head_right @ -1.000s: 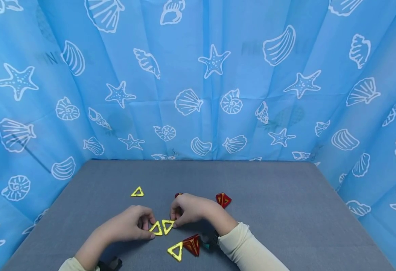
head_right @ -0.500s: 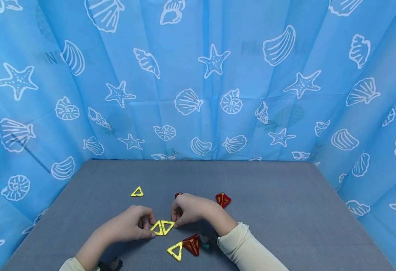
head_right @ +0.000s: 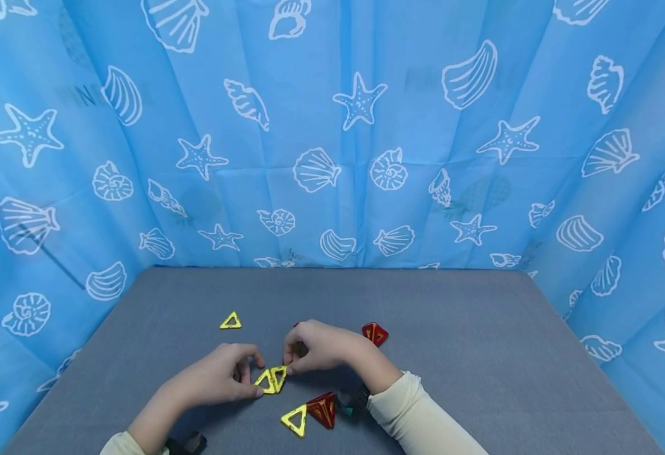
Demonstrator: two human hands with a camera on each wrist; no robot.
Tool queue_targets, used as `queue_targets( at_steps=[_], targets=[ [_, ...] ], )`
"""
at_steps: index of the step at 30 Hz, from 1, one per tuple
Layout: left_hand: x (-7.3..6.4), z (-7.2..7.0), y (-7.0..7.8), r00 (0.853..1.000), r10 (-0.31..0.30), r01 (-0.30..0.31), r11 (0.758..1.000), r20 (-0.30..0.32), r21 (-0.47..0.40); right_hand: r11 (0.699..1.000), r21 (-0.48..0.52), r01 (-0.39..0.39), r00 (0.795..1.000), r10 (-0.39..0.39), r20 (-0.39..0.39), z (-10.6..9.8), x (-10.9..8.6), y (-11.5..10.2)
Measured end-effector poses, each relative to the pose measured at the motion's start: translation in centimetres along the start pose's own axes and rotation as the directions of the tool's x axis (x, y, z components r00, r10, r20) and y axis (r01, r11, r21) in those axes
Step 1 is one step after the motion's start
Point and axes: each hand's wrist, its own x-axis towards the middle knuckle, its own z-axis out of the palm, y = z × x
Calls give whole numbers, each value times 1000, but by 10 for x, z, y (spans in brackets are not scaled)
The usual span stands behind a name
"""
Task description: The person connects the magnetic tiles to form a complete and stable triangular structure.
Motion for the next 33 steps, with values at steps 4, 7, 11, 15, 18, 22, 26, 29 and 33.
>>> queue_targets(
  at_steps=[4,7,11,15,18,22,26,29,33],
  targets=[
    [1,1,0,1000,22,-22,1000,-4,-16,998,28,56,998,-56,-9,1,1,-1],
    [3,1,-1,999,41,-41,998,8,-40,995,53,80,997,-79,-15,1,1,-3],
    [5,2,-3,998,56,-54,997,32,-47,992,76,102,995,-101,-14,3,1,-3],
    [6,2,-2,998,65,-64,997,25,-31,988,94,123,992,-123,-6,5,1,-5],
    [6,2,-2,997,81,-81,996,8,-25,986,105,128,992,-128,-6,6,1,-6],
    [6,3,-3,994,113,-113,993,-1,-21,986,109,130,992,-130,-4,7,1,-7],
    [6,4,-4,992,122,-122,992,5,-12,984,122,132,991,-134,7,7,1,-8],
    [6,4,-4,992,127,-127,992,9,-12,983,136,125,991,-130,22,8,1,-9],
    [4,2,-5,991,136,-136,991,-6,-2,984,139,113,992,-120,43,7,0,-10]
  ],
)
